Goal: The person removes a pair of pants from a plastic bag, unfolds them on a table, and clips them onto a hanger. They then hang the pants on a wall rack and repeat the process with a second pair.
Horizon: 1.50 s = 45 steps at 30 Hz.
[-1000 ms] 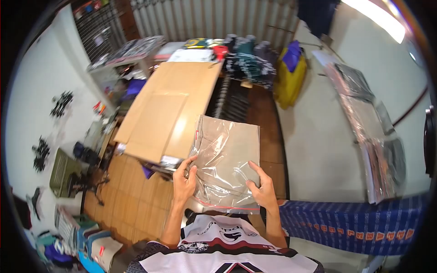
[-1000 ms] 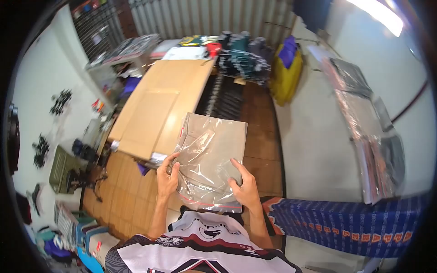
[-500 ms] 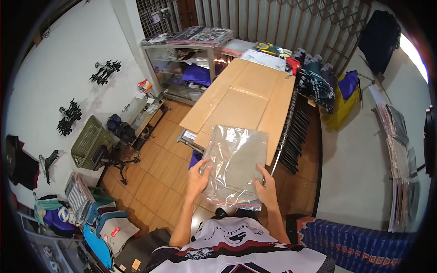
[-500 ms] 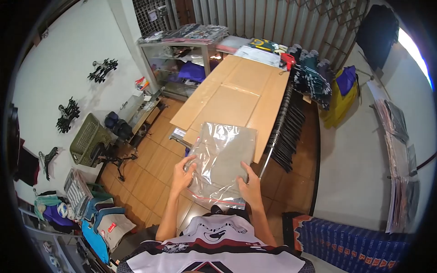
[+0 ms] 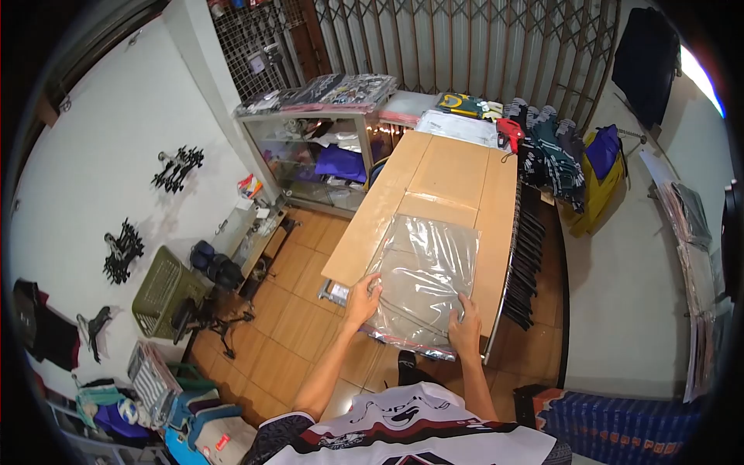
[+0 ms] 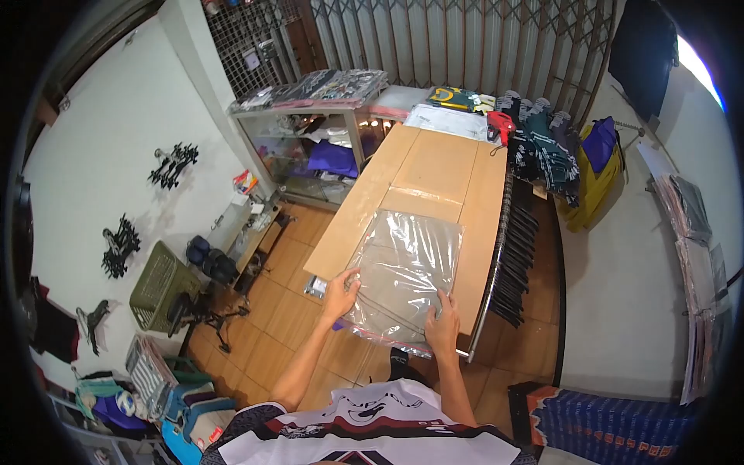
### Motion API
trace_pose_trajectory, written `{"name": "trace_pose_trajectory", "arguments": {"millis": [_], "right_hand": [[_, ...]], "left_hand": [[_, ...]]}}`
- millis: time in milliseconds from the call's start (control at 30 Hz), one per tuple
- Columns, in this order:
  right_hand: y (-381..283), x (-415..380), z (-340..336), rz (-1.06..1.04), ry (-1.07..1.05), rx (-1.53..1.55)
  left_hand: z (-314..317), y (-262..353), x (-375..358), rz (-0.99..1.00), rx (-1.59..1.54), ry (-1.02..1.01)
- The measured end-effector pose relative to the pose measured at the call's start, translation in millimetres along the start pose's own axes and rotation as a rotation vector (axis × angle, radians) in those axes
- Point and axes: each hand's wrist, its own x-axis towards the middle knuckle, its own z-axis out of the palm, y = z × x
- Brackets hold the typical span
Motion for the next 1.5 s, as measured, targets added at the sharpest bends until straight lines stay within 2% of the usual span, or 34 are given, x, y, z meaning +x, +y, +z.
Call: {"name": "trace_pose_trajectory", "arguments": {"millis": [167,433,667,767,867,967,1067,1167,1267,1500], "right_hand": [[-14.8,36.8,19.5,0.081,0.064,-0.153],[-17.6,94.4,38.1,0.071,0.083,-0.242],[-7.3,136.2,55.7,0.067,0.13,-0.322],[-28.1,133.3,48.0,0.129,0.116,-0.289],[-26.3,114.2,55.9,0.052,0.266,-0.236],[-38.3,84.2,62.2,0.083,0.358,-0.21],[-17.7,52.0,86.5,0.121,0.544,-0.152],[-12.2,24.2,104.6,0.352,0.587,0.129],[-33.4,10.9,108.6,0.421,0.59,0.525],[-14.1,13.9,110.5,0.44,0.636,0.557]], "left_hand": [[9.7,-12.2,59.6,0.06,0.06,-0.01],[32.6,-26.4,126.4,0.122,0.126,0.022],[43.9,-20.6,162.3,0.083,0.183,0.025],[42.4,-20.7,166.8,0.097,0.176,0.002],[36.5,-26.7,165.2,0.121,0.123,-0.033],[32.1,-38.4,156.6,0.216,0.085,-0.044],[23.6,-44.8,145.1,0.27,0.015,-0.068],[18.0,-45.3,138.9,0.304,-0.008,-0.075],[14.7,-46.8,141.0,0.327,0.03,-0.1],[9.0,-46.0,157.9,0.275,0.035,-0.236]]}}
